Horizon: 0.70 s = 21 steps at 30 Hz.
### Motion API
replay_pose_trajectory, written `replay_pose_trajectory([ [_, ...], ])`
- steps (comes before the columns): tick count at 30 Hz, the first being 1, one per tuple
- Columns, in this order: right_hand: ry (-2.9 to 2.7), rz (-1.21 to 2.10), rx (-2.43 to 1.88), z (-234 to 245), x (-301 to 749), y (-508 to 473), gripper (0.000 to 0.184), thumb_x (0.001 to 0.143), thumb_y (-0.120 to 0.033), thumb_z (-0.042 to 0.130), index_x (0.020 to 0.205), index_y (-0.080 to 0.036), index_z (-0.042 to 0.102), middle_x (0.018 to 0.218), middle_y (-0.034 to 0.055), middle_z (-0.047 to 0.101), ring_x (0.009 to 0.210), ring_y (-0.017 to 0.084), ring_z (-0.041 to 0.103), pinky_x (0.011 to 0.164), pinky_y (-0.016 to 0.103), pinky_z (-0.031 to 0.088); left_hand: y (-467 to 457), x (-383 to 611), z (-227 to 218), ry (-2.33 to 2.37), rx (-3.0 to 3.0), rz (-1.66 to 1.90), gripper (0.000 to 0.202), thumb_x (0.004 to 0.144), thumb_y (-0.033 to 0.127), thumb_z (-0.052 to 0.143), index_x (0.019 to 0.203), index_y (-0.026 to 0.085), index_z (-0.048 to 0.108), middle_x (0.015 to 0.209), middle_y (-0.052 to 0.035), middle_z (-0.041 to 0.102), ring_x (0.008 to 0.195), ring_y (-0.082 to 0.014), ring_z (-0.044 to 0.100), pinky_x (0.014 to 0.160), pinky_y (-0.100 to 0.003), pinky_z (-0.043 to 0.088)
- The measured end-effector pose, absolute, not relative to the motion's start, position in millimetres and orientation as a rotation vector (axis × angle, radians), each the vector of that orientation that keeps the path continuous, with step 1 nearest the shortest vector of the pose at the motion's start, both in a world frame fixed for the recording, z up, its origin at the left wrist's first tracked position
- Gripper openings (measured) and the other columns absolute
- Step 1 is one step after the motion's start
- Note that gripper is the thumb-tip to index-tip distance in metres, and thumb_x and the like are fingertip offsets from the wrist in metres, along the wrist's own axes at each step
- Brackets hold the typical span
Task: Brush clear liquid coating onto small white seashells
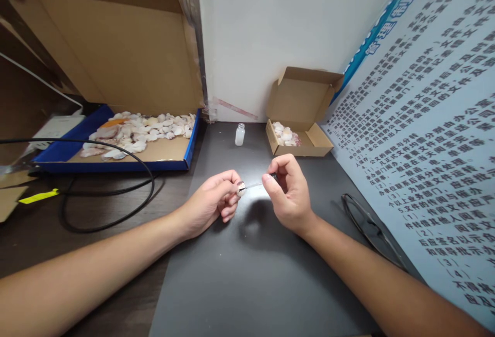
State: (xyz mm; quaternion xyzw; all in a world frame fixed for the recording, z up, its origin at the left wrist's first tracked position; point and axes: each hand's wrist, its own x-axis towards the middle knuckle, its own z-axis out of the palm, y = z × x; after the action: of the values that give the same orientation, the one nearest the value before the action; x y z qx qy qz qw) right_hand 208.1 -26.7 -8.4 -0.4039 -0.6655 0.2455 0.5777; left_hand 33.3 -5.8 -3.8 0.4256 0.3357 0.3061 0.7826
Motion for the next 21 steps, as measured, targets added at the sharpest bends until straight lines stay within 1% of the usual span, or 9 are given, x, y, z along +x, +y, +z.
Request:
replay_pose_trajectory([
  [5,-1.559,0.530,-1.022,-6.2,207.1,-26.3,0.019,0.084,-0.017,0.061,0.085,-0.023,0.042,0.065,-0.0072,0.038,0.050,0.008,0.035,0.044,0.021,0.031,-6.0,33.6,-4.3,0.726,0.906,0.655,0.015,0.078,0.023,0.057,0.078,0.018,0.043,0.054,0.0078,0.041,0.040,-0.0033,0.035,0.040,-0.015,0.032],
  [11,-1.569,0.555,-0.967,-7.0,208.0,-27.0,0.016,0.087,-0.019,0.059,0.086,-0.023,0.043,0.065,-0.0067,0.040,0.051,0.008,0.037,0.046,0.022,0.033,-5.7,33.8,-3.9,0.731,0.905,0.657,0.014,0.077,0.023,0.057,0.078,0.018,0.043,0.054,0.0077,0.041,0.040,-0.0033,0.035,0.040,-0.015,0.031],
  [16,-1.565,0.520,-1.042,-5.7,207.3,-27.7,0.020,0.083,-0.018,0.061,0.085,-0.023,0.042,0.065,-0.0070,0.039,0.051,0.008,0.036,0.044,0.021,0.031,-6.4,33.0,-3.2,0.737,0.904,0.657,0.014,0.078,0.023,0.057,0.078,0.018,0.043,0.054,0.0078,0.041,0.039,-0.0031,0.035,0.039,-0.015,0.031],
  [21,-1.570,0.556,-0.974,-6.9,208.3,-27.4,0.016,0.086,-0.019,0.058,0.086,-0.023,0.043,0.064,-0.0073,0.039,0.050,0.008,0.037,0.045,0.021,0.032,-6.0,32.9,-3.7,0.730,0.909,0.664,0.014,0.078,0.022,0.057,0.078,0.018,0.043,0.054,0.0079,0.042,0.039,-0.0028,0.034,0.039,-0.015,0.031],
])
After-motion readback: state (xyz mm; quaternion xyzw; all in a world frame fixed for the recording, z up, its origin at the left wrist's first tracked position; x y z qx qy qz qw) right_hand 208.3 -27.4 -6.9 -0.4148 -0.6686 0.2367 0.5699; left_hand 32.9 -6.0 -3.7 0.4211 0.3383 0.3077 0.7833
